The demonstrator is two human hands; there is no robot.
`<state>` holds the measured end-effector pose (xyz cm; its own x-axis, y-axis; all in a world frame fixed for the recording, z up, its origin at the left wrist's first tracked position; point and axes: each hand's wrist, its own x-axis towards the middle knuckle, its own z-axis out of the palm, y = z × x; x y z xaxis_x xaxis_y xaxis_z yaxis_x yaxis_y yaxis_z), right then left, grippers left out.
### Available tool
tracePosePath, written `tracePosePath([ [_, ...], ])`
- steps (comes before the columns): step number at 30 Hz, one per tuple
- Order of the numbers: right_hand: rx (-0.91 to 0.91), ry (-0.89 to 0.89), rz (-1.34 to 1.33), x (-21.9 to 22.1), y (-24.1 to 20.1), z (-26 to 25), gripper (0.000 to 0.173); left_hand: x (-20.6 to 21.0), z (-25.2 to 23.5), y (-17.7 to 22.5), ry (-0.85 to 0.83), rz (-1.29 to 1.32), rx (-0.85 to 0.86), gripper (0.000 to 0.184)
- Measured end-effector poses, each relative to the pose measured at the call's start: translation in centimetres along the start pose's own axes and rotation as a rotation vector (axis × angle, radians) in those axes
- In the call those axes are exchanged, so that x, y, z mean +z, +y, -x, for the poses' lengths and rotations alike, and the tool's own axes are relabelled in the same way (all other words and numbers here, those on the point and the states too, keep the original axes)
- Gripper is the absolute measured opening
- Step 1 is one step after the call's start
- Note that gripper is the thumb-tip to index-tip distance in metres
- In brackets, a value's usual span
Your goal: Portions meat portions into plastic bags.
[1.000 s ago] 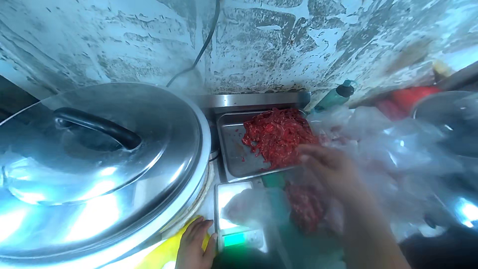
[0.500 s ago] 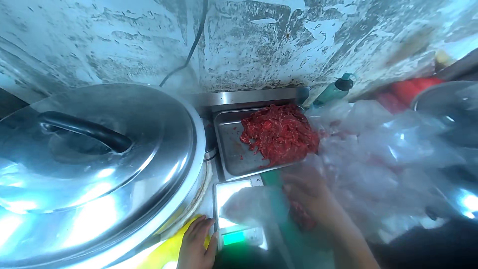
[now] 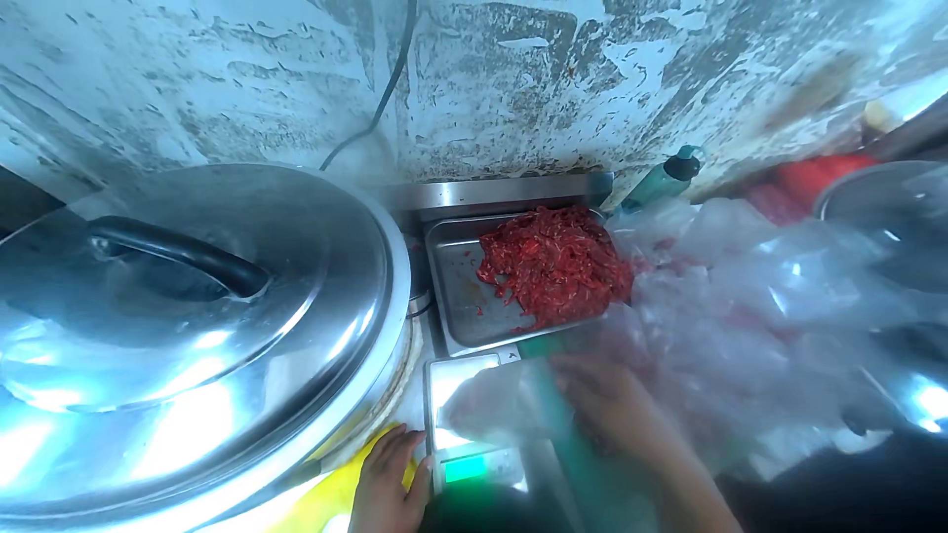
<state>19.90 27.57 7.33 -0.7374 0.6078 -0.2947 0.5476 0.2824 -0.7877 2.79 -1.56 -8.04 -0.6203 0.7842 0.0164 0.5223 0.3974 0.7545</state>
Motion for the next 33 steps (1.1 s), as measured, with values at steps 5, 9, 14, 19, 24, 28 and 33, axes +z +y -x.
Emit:
tracePosePath([
  [5, -0.005, 0.019, 0.03, 0.1, -0.2, 0.0, 0.031, 0.0, 0.0, 0.0, 0.007, 0.002, -0.012, 0.034],
  [9, -0.128, 0.231, 0.116, 0.7, -0.5, 0.6, 0.024, 0.0, 0.1, -0.1, 0.002, -0.006, -0.021, 0.034],
  [14, -0.198, -0.007, 0.392, 2.4, -2.3, 0.3, 0.026, 0.2, -0.2, 0.1, -0.022, 0.007, -0.01, 0.04],
  [19, -0.16, -0.434, 0.629, 7.6, -2.0, -3.8, 0.028, 0.6, -2.3, 1.3, -0.096, -0.05, 0.086, 0.057],
  [24, -0.115, -0.374, 0.743, 11.7, -1.0, -5.5, 0.032, 2.3, -4.0, 1.6, -0.122, -0.128, 0.125, 0.055],
  [28, -0.053, -0.304, 0.834, 12.5, -0.8, -5.9, 0.03, 2.8, -4.3, 1.6, -0.085, -0.138, 0.124, 0.046],
  [33, -0.023, -0.337, 0.799, 11.8, -0.4, -6.3, 0.03, 2.8, -4.2, 1.4, -0.096, -0.124, 0.108, 0.04],
])
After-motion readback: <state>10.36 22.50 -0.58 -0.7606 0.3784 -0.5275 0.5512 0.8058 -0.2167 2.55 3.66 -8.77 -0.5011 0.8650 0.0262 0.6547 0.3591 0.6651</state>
